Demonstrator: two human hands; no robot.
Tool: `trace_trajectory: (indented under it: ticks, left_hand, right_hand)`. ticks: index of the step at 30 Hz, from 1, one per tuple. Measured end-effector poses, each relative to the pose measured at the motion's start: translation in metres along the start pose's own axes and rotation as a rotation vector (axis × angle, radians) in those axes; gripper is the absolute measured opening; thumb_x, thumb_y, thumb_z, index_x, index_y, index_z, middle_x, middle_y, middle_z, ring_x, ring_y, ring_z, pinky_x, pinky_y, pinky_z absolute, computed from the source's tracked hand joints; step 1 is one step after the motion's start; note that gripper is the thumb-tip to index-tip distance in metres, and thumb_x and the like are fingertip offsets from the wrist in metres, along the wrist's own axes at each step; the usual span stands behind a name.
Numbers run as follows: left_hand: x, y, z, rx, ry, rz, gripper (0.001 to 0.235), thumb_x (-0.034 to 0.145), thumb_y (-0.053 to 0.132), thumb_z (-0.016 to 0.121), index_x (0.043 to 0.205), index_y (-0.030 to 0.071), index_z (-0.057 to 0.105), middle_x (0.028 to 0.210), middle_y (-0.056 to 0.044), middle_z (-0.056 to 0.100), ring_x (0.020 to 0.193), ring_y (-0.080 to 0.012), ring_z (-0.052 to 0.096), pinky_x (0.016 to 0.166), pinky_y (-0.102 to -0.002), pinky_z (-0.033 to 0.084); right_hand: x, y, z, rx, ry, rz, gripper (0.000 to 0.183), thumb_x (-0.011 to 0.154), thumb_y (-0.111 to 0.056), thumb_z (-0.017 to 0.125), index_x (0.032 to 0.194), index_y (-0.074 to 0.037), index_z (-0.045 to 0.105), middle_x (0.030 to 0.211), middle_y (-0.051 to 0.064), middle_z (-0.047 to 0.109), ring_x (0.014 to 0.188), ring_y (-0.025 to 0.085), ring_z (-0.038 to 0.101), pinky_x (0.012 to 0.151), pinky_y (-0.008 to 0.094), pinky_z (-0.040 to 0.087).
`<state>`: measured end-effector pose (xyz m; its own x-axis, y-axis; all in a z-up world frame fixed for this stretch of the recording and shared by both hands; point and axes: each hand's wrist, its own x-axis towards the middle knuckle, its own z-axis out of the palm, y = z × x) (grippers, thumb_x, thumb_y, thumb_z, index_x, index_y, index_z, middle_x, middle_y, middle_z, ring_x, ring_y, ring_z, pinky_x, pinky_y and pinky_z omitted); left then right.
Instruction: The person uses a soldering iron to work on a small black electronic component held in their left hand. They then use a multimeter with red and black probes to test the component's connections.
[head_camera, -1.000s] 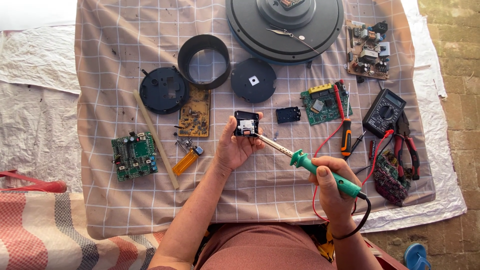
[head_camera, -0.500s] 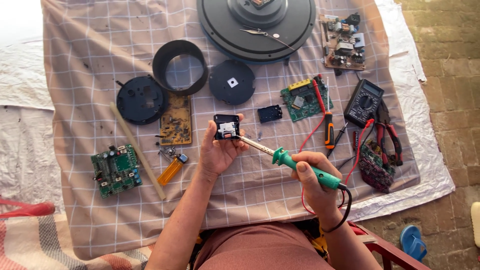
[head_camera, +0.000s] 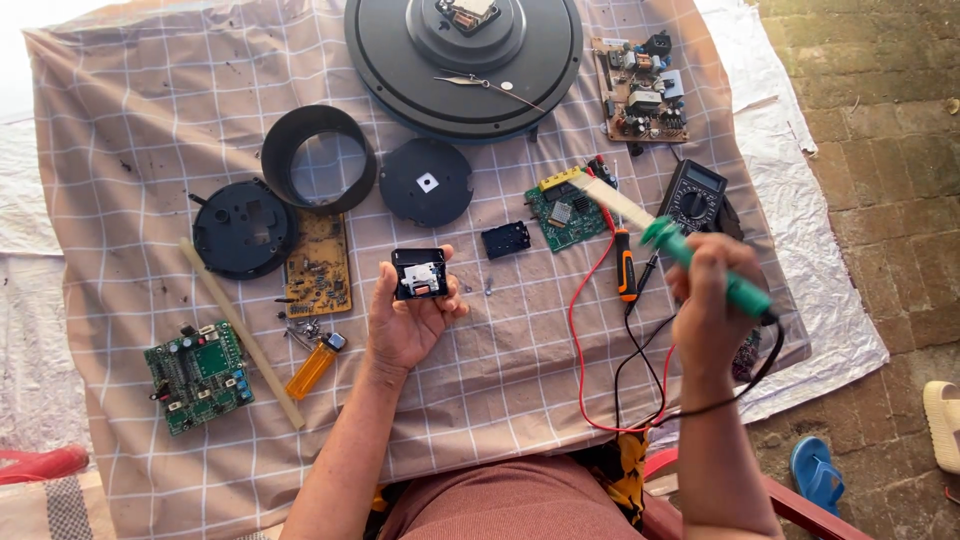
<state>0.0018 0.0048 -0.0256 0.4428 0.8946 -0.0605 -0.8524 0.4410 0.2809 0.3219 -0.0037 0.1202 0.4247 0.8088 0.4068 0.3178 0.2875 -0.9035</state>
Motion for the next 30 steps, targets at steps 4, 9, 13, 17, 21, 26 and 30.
trace_trajectory:
  ticks: [4,9,13,17,21,26,30]
  left_hand:
    - [0.001,0.0,0.0,-0.004,-0.007,0.002,0.088,0.096,0.071,0.044,0.154,0.004,0.043,0.106,-0.019,0.064,0.09,-0.0244,0.072,0.096,-0.046,0.06]
    - [-0.005,0.007,0.031,-0.043,0.058,0.008,0.083,0.095,0.06,0.058,0.149,-0.001,0.044,0.1,-0.017,0.063,0.079,-0.0218,0.062,0.087,-0.043,0.053]
    - [-0.005,0.007,0.032,-0.041,0.059,0.003,0.083,0.096,0.06,0.057,0.15,0.0,0.043,0.102,-0.017,0.063,0.08,-0.0217,0.063,0.087,-0.042,0.053]
    - [-0.005,0.007,0.033,-0.03,0.074,0.008,0.083,0.094,0.06,0.059,0.149,0.0,0.044,0.101,-0.017,0.064,0.08,-0.0213,0.063,0.087,-0.042,0.052]
    - [-0.004,0.007,0.032,-0.041,0.067,0.008,0.083,0.095,0.06,0.059,0.149,-0.001,0.044,0.101,-0.017,0.063,0.08,-0.0214,0.063,0.087,-0.043,0.053]
    - [-0.004,0.007,0.029,-0.046,0.064,-0.003,0.084,0.094,0.062,0.059,0.149,0.0,0.043,0.1,-0.017,0.062,0.079,-0.021,0.062,0.087,-0.042,0.052]
    - [-0.004,0.008,0.03,-0.05,0.062,-0.009,0.086,0.093,0.061,0.06,0.15,0.0,0.042,0.1,-0.016,0.062,0.079,-0.0204,0.063,0.088,-0.042,0.055]
  right_hand:
    - [0.059,0.074,-0.018,-0.074,0.11,-0.16,0.019,0.109,-0.014,0.065,0.109,0.005,0.067,0.072,0.019,0.065,0.059,0.016,0.057,0.055,0.025,0.042]
    - [0.102,0.11,-0.019,-0.259,0.169,0.025,0.029,0.107,-0.036,0.066,0.11,-0.007,0.07,0.075,0.007,0.067,0.055,0.009,0.056,0.053,0.021,0.046]
    - [0.115,0.126,-0.014,-0.285,0.117,0.006,0.03,0.11,-0.036,0.063,0.109,-0.007,0.068,0.076,0.005,0.066,0.057,0.008,0.056,0.057,0.021,0.047]
    - [0.122,0.131,-0.007,-0.289,0.088,-0.002,0.028,0.108,-0.034,0.066,0.109,-0.007,0.069,0.076,0.005,0.066,0.059,0.009,0.058,0.057,0.021,0.049]
    - [0.125,0.125,-0.001,-0.298,0.055,-0.005,0.027,0.109,-0.033,0.065,0.109,-0.007,0.069,0.076,0.005,0.066,0.059,0.009,0.057,0.059,0.022,0.048]
    - [0.131,0.136,0.002,-0.29,0.061,-0.004,0.023,0.109,-0.029,0.066,0.107,-0.006,0.07,0.075,0.004,0.066,0.058,0.007,0.057,0.056,0.02,0.048]
    - [0.131,0.125,0.005,-0.309,0.075,0.046,0.024,0.106,-0.032,0.067,0.106,-0.008,0.072,0.073,0.003,0.067,0.056,0.006,0.057,0.054,0.019,0.046]
